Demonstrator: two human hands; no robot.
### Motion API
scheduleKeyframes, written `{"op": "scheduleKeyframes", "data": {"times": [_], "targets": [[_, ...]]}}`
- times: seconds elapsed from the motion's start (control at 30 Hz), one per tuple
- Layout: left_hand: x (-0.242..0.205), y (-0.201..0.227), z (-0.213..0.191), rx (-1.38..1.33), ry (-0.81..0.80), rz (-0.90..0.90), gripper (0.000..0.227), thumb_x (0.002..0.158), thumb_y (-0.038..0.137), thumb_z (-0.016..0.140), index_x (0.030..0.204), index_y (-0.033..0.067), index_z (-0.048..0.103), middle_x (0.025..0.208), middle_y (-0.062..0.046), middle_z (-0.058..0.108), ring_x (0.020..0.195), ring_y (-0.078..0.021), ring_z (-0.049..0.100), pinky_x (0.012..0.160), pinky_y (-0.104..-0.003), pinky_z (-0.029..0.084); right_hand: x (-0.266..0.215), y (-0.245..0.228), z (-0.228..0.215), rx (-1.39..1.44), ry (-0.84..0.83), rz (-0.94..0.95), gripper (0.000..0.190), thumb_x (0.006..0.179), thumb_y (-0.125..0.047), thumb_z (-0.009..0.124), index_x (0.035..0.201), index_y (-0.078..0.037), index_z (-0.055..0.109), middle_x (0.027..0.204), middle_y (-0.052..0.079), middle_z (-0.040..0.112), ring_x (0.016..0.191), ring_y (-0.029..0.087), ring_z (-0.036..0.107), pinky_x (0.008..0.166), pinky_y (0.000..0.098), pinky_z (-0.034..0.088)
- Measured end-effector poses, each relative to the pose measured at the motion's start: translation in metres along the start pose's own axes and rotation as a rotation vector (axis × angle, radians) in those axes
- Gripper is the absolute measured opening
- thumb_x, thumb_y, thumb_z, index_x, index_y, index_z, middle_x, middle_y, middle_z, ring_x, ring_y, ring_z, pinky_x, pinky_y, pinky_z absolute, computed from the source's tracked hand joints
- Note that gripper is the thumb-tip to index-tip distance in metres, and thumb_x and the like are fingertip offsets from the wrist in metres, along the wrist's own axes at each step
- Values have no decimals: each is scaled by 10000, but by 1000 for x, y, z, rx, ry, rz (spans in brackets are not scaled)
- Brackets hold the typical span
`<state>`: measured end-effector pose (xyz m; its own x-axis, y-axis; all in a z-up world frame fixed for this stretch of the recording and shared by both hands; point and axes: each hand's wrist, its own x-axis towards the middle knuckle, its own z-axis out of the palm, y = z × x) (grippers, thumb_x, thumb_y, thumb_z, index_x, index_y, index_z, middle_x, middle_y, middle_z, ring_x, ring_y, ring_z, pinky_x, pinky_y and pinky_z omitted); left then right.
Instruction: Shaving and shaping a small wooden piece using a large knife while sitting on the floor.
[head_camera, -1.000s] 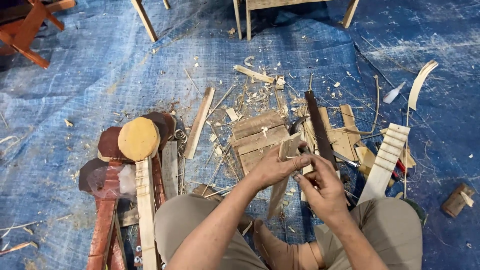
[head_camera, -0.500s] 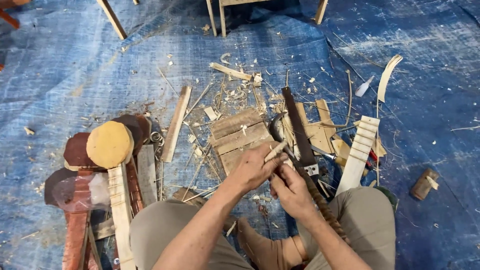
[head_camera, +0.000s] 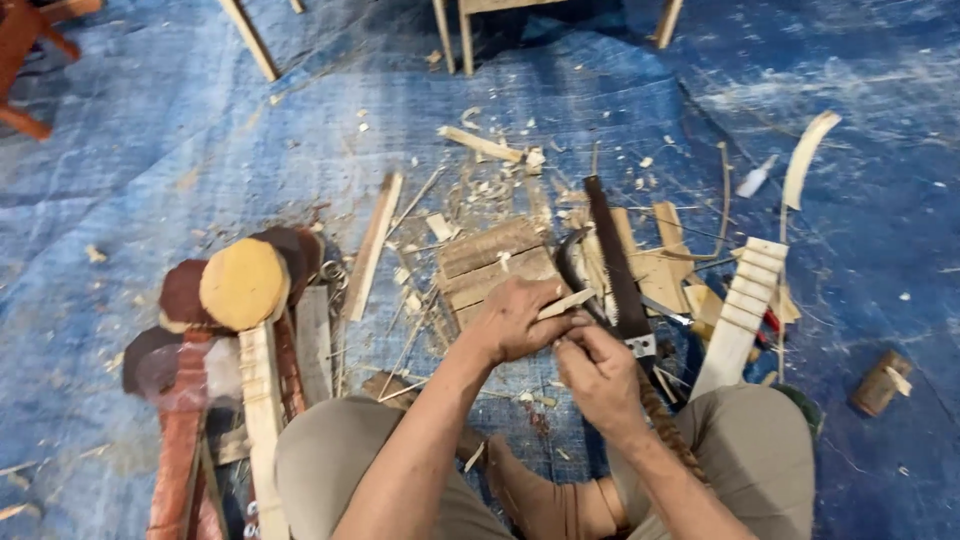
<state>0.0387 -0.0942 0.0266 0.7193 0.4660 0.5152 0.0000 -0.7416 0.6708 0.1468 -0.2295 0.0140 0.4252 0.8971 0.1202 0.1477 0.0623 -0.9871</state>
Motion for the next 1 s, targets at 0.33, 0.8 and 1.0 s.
{"op": "scheduleKeyframes", "data": {"times": [0.33, 0.8, 1.0], "targets": [[0, -36, -12, -12, -121, -149, 364, 912, 519, 635, 874, 158, 625, 709, -135, 671, 688, -392, 691, 625, -471, 557, 11, -17, 26, 161, -4, -125, 218, 933, 51, 547, 742, -1, 637, 441, 6, 343, 411, 65, 309, 386, 239, 298], [-2, -13, -2, -159, -167, -521, 482, 809, 665, 654, 973, 212, 660, 703, -84, 709, 758, -336, 719, 724, -455, 564, 8, 30, 10, 391, 73, 111, 251, 1056, -118, 571, 825, -23, 603, 589, 55, 425, 516, 125, 393, 477, 338, 390], [-4, -21, -13, -67, -109, -582, 590, 761, 708, 697, 990, 165, 672, 704, -137, 691, 766, -380, 712, 743, -478, 554, 21, 3, 33, 456, 182, 238, 300, 879, 32, 549, 584, -21, 529, 493, -31, 212, 354, 73, 229, 303, 299, 256]]}}
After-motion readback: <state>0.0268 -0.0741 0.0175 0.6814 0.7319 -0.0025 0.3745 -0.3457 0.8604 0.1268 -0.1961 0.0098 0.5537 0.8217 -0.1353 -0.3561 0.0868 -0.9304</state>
